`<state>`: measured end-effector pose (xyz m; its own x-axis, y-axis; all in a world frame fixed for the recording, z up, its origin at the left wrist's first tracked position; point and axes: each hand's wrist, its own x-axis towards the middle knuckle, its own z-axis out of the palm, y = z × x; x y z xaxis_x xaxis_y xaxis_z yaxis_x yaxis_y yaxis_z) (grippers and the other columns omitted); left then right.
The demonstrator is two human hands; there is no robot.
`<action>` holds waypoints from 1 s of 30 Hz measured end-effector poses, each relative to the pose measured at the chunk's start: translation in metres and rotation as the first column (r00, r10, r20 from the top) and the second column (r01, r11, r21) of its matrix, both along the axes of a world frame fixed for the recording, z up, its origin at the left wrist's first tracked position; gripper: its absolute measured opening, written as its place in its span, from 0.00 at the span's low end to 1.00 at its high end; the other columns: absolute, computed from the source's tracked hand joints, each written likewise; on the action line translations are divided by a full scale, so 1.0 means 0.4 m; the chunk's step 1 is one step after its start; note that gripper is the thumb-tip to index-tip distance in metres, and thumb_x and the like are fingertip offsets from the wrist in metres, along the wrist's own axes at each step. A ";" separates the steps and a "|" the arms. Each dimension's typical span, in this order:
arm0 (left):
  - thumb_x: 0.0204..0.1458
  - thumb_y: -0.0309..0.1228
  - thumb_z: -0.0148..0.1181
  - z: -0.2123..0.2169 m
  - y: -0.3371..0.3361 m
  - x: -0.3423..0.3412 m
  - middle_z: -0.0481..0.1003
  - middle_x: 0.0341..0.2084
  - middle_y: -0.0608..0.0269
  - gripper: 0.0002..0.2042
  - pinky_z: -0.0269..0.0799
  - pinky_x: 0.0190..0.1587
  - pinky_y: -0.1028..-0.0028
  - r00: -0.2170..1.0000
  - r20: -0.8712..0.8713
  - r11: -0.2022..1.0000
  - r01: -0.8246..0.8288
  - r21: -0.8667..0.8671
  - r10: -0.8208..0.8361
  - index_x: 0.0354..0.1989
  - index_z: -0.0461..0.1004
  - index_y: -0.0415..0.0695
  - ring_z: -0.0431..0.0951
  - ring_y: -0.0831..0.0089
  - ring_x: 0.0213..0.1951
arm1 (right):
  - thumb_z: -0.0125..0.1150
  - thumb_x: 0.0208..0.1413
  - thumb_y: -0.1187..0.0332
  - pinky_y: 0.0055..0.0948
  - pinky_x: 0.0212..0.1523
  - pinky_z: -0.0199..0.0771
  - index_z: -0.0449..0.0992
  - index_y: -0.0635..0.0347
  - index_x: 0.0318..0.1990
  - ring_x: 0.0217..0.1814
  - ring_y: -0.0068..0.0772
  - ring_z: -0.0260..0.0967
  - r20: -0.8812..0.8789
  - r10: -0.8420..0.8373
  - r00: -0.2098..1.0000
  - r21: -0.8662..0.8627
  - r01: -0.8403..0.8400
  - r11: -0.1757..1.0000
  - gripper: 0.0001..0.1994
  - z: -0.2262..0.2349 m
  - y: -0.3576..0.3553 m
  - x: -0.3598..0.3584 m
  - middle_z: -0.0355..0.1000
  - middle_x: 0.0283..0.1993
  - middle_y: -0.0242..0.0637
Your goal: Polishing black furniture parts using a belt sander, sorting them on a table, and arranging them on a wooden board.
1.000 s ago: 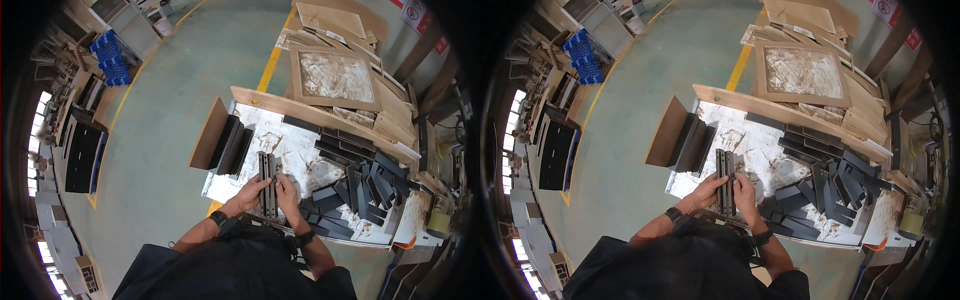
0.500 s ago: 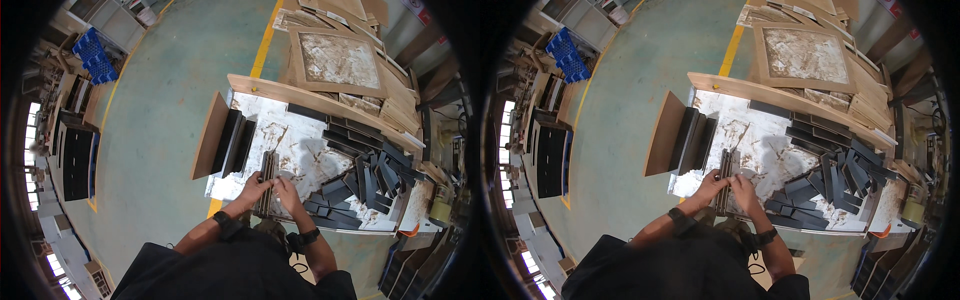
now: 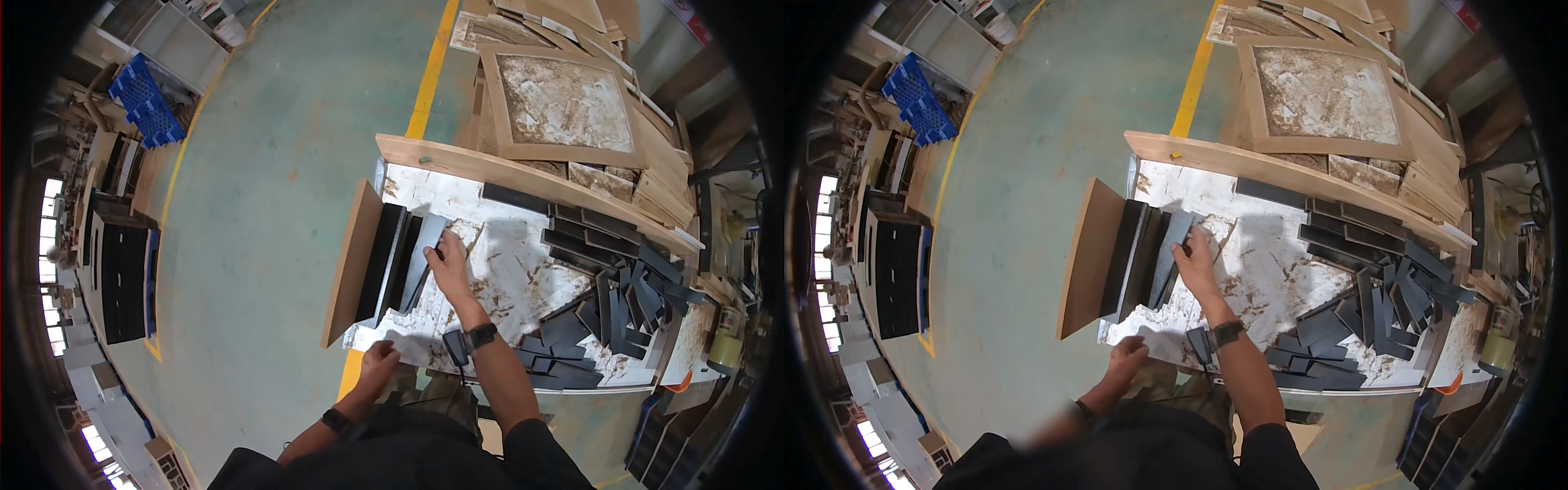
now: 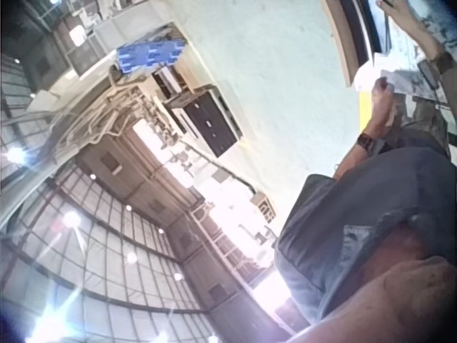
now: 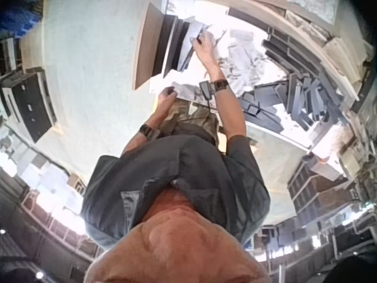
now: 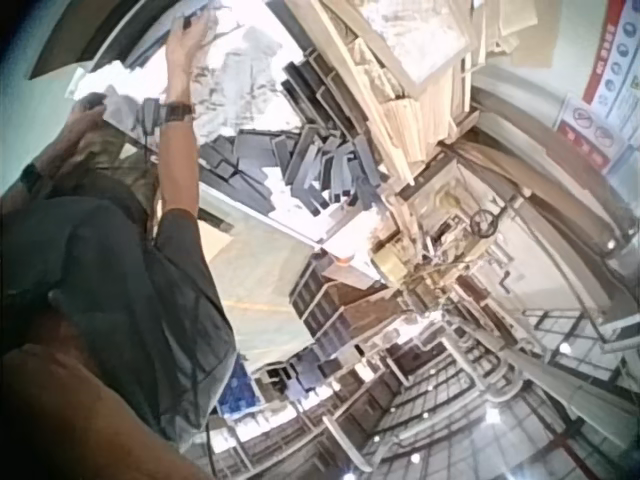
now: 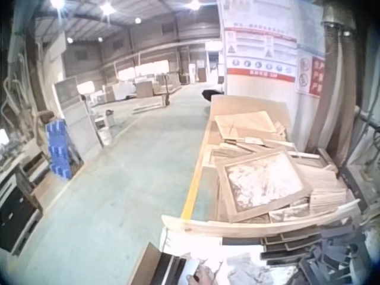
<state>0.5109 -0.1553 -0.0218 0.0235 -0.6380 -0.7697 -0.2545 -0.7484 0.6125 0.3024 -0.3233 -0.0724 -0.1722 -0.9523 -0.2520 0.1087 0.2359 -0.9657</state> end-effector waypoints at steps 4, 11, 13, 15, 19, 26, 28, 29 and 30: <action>0.59 0.29 0.59 -0.095 -0.039 -0.019 0.78 0.37 0.55 0.17 0.79 0.42 0.66 0.954 -0.251 0.957 -0.092 0.275 0.164 0.53 0.72 0.33 0.80 0.64 0.39 | 0.64 0.58 0.65 0.45 0.53 0.70 0.70 0.68 0.53 0.52 0.57 0.69 -0.505 0.107 0.856 0.025 -0.110 0.994 0.20 -0.004 -0.020 0.034 0.71 0.49 0.57; 0.62 0.30 0.56 -0.107 -0.141 -0.071 0.78 0.38 0.55 0.15 0.79 0.41 0.67 0.884 -0.335 0.909 -0.196 0.367 0.326 0.53 0.72 0.35 0.80 0.63 0.38 | 0.53 0.64 0.65 0.48 0.55 0.68 0.72 0.68 0.52 0.54 0.59 0.68 -0.585 -0.010 0.811 -0.199 -0.131 0.971 0.16 -0.052 -0.141 -0.032 0.71 0.52 0.57; 0.63 0.30 0.56 -0.114 -0.149 -0.073 0.79 0.36 0.56 0.13 0.79 0.40 0.69 0.907 -0.310 0.925 -0.177 0.336 0.285 0.50 0.75 0.35 0.80 0.65 0.36 | 0.50 0.65 0.65 0.48 0.56 0.68 0.73 0.68 0.50 0.53 0.58 0.69 -0.571 0.107 0.814 -0.246 -0.293 0.924 0.15 -0.079 -0.198 -0.035 0.72 0.51 0.57; 0.63 0.30 0.55 -0.137 -0.155 -0.071 0.80 0.34 0.57 0.11 0.79 0.39 0.70 0.908 -0.306 0.922 -0.172 0.346 0.284 0.47 0.76 0.35 0.81 0.67 0.34 | 0.42 0.66 0.67 0.48 0.55 0.69 0.76 0.67 0.45 0.52 0.57 0.71 -0.635 0.282 0.719 -0.158 -0.478 0.864 0.16 -0.095 -0.220 -0.029 0.75 0.46 0.55; 0.60 0.22 0.54 -0.192 -0.158 -0.077 0.78 0.28 0.58 0.04 0.78 0.35 0.70 0.855 -0.383 0.902 -0.197 0.384 0.349 0.38 0.75 0.36 0.79 0.69 0.29 | 0.45 0.64 0.67 0.53 0.50 0.71 0.74 0.67 0.50 0.45 0.62 0.72 -0.669 0.180 0.721 -0.203 -0.410 0.889 0.15 -0.095 -0.184 -0.006 0.76 0.40 0.56; 0.62 0.25 0.54 -0.149 -0.159 -0.066 0.80 0.31 0.58 0.04 0.81 0.31 0.70 0.916 -0.327 0.953 -0.146 0.266 0.232 0.41 0.74 0.43 0.82 0.69 0.30 | 0.48 0.64 0.66 0.51 0.63 0.65 0.64 0.71 0.62 0.58 0.65 0.68 -0.541 0.187 0.820 -0.130 -0.301 0.945 0.22 -0.045 -0.158 -0.017 0.72 0.53 0.64; 0.62 0.29 0.54 -0.130 -0.154 -0.063 0.79 0.31 0.61 0.06 0.80 0.32 0.72 0.944 -0.280 0.952 -0.089 0.292 0.174 0.43 0.75 0.43 0.82 0.69 0.32 | 0.51 0.63 0.66 0.47 0.71 0.56 0.60 0.68 0.67 0.71 0.63 0.57 -0.654 0.051 0.755 -0.195 -0.234 0.953 0.26 -0.023 -0.080 -0.084 0.64 0.64 0.63; 0.62 0.29 0.54 -0.122 -0.146 -0.063 0.79 0.31 0.60 0.06 0.79 0.33 0.71 0.952 -0.264 0.950 -0.066 0.306 0.152 0.43 0.75 0.43 0.82 0.69 0.32 | 0.54 0.61 0.69 0.47 0.66 0.62 0.64 0.68 0.63 0.69 0.63 0.58 -0.685 0.001 0.728 -0.223 -0.211 0.952 0.24 -0.011 -0.024 -0.140 0.65 0.62 0.62; 0.62 0.29 0.54 -0.115 -0.135 -0.067 0.79 0.32 0.59 0.07 0.79 0.34 0.71 0.964 -0.230 0.946 -0.057 0.319 0.135 0.44 0.74 0.43 0.82 0.69 0.33 | 0.57 0.58 0.69 0.47 0.58 0.68 0.69 0.65 0.57 0.61 0.61 0.64 -0.629 0.057 0.775 -0.258 -0.278 0.925 0.20 0.009 0.076 -0.227 0.70 0.55 0.57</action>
